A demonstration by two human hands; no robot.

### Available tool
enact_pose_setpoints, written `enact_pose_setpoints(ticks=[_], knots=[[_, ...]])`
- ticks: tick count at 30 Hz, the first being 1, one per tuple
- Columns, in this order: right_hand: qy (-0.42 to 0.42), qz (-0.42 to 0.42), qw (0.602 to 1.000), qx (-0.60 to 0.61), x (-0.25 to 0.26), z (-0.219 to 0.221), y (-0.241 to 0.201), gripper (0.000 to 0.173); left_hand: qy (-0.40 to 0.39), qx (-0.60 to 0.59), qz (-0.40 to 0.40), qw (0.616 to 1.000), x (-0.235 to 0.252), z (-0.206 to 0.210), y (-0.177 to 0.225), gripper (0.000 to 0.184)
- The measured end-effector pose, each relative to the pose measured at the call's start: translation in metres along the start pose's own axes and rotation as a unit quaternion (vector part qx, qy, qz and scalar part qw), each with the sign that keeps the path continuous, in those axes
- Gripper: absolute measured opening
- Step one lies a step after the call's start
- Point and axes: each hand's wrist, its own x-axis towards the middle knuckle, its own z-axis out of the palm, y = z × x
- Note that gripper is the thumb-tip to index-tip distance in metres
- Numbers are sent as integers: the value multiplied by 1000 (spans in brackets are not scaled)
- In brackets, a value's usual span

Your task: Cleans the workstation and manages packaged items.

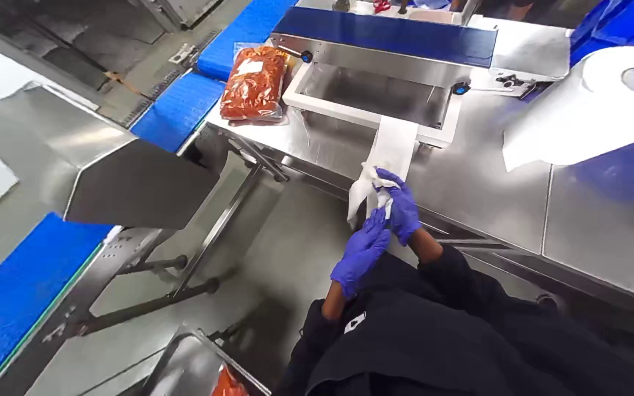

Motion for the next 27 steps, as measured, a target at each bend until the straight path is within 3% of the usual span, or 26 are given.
enact_pose_setpoints(ticks=[3,8,10,13,16,21,24,27], knots=[[101,-94,985,-105,52,-31,-15,37,-28,-83,13,996,7,-43,-15,51],[198,-203,923,-259,165,-95,-74,50,41,-55,-53,996,26,-141,-25,51],[259,-225,899,-273,226,-110,-100,64,61,-43,-57,996,36,-183,-25,56],[341,-110,830,-428,310,-135,-118,69,67,-13,-58,996,52,-238,-23,66],[291,25,740,-606,383,-133,-101,77,81,20,-70,994,75,-285,-23,66],[207,-2,734,-647,444,-12,-63,92,124,13,-32,992,107,-332,-33,77],[144,-61,751,-641,475,96,-25,87,126,-14,-29,992,145,-338,-28,69],[64,-106,773,-622,489,204,4,76,106,-4,16,994,193,-334,-20,76]])
